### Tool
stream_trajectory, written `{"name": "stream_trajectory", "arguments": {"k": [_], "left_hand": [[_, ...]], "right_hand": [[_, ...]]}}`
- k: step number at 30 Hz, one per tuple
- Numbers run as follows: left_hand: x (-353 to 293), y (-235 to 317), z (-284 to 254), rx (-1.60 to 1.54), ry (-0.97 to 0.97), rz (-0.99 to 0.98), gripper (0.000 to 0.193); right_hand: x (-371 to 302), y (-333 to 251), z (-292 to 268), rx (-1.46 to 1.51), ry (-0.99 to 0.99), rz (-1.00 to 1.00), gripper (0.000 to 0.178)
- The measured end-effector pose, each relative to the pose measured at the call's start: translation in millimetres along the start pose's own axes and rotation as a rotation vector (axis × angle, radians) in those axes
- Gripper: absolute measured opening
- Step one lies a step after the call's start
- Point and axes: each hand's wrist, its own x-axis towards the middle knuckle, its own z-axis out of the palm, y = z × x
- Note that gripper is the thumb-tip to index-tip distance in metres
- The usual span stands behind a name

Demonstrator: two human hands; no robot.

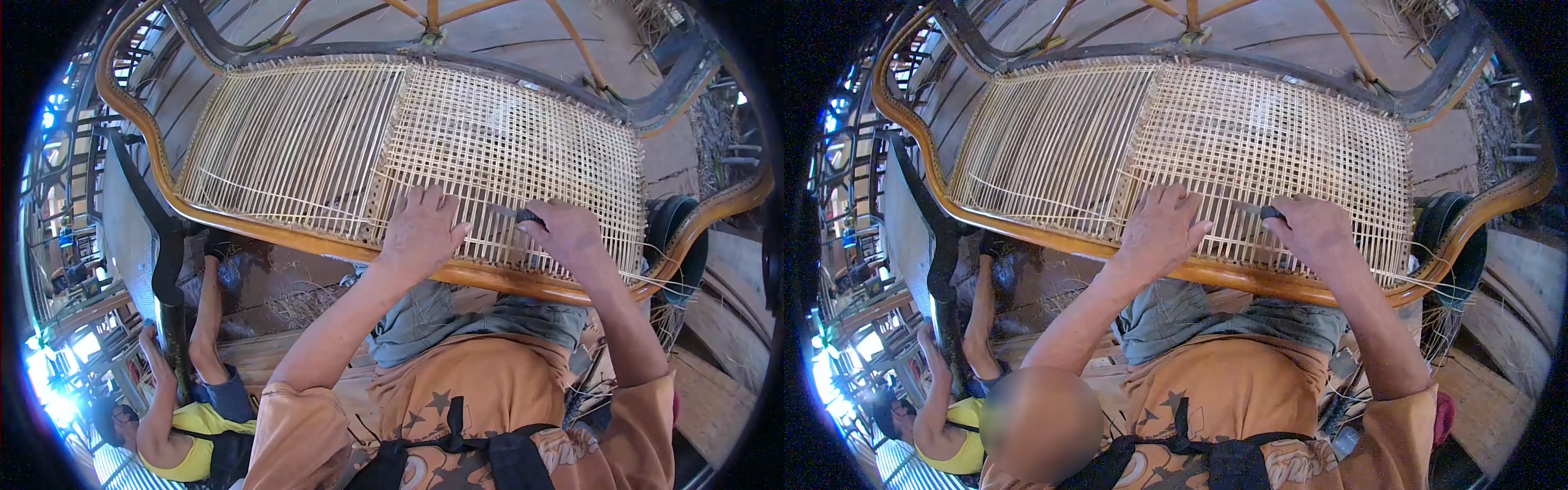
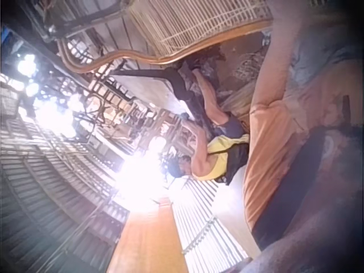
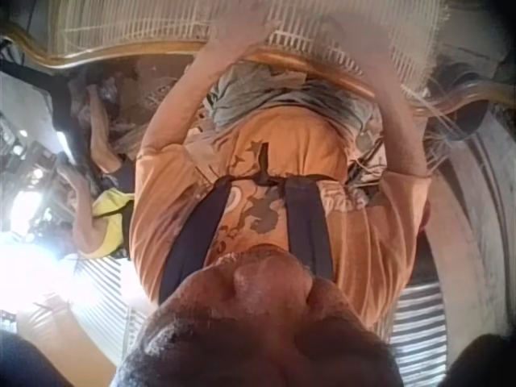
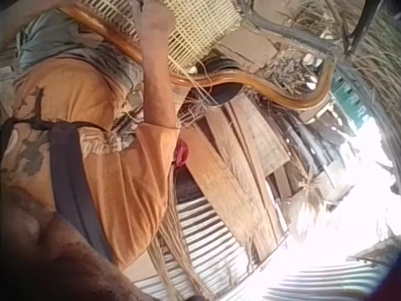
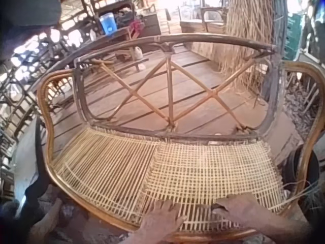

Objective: The person is weaving rattan or similar natural material into a frame to create a chair seat or backrest.

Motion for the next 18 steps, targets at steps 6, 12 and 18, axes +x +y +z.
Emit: {"name": "stream_trajectory", "arguments": {"k": [6, 12, 18], "left_hand": [[10.6, 7.0, -0.8, 0.031, -0.015, -0.056, 0.040], [9.1, -7.9, -16.6, -0.016, 0.084, -0.109, 0.038], [-0.9, -85.3, -18.3, 0.138, 0.274, -0.295, 0.025]], "right_hand": [[4.7, 9.3, -1.8, 0.059, 0.060, -0.017, 0.028], [-13.7, 11.8, -16.7, 0.246, 0.010, 0.027, 0.030], [-5.7, -1.0, -37.3, 0.580, -0.229, -0.129, 0.029]]}}
